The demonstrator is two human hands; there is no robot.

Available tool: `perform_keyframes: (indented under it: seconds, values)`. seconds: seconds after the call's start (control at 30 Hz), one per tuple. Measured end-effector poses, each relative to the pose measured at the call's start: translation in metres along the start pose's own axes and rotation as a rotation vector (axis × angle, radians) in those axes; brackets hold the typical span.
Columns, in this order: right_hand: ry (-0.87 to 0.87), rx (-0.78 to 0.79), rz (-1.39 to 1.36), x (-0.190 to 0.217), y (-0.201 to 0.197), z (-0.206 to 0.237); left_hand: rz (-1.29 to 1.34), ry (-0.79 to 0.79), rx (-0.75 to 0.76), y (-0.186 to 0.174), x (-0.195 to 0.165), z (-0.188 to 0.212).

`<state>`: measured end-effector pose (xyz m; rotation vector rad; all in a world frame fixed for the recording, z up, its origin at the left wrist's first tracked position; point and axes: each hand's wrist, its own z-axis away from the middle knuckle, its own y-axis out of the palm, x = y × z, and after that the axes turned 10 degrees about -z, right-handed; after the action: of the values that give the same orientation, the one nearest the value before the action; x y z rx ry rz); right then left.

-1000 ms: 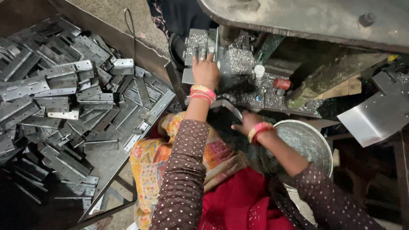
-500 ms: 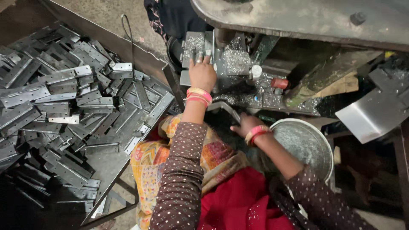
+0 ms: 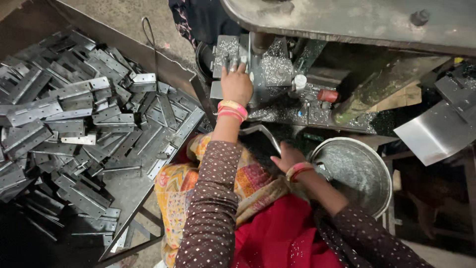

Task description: The person sits on the floor and repeatedly places metal brackets into a press machine, activates the press, and removes the processed pieces. The person handles the brackets one at a time and places the finished pieces into a pile beside the machine.

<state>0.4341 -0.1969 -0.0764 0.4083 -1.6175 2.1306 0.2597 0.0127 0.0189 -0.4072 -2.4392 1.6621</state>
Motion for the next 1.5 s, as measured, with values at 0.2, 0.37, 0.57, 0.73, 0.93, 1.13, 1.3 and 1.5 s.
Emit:
perform_keyframes:
  seconds: [0.2, 0.37, 0.57, 0.73, 0.93, 1.13, 1.3, 1.5]
  values:
    - [-0.217, -0.461, -0.352, 0.025, -0.061, 0.005, 0.018, 0.088, -0.066, -0.036, -0.020, 0.064]
    - [-0.414, -0.654, -0.296, 0.028, -0.068, 0.012, -0.110, 0.140, -0.252, -0.059, -0.041, 0.140]
    - [-0.436, -0.772, -0.315, 0.023, -0.065, 0.016, -0.049, 0.310, -0.234, -0.061, -0.026, 0.111]
    - [-0.359, -0.711, -0.328, 0.022, -0.066, 0.010, 0.184, 0.125, -0.340, -0.064, -0.025, 0.087]
    - [-0.421, -0.762, -0.297, 0.016, -0.062, 0.007, -0.203, 0.067, -0.332, -0.049, -0.040, 0.060]
    - [-0.422, -0.729, -0.292, 0.013, -0.059, 0.004, -0.136, -0.142, -0.235, -0.043, -0.013, 0.079]
    - [-0.427, -0.691, -0.233, 0.012, -0.056, 0.001, -0.060, -0.031, -0.175, -0.033, -0.027, 0.090]
    - [-0.388, -0.565, -0.177, 0.004, -0.042, -0.001, 0.019, -0.053, -0.032, -0.025, -0.037, 0.075]
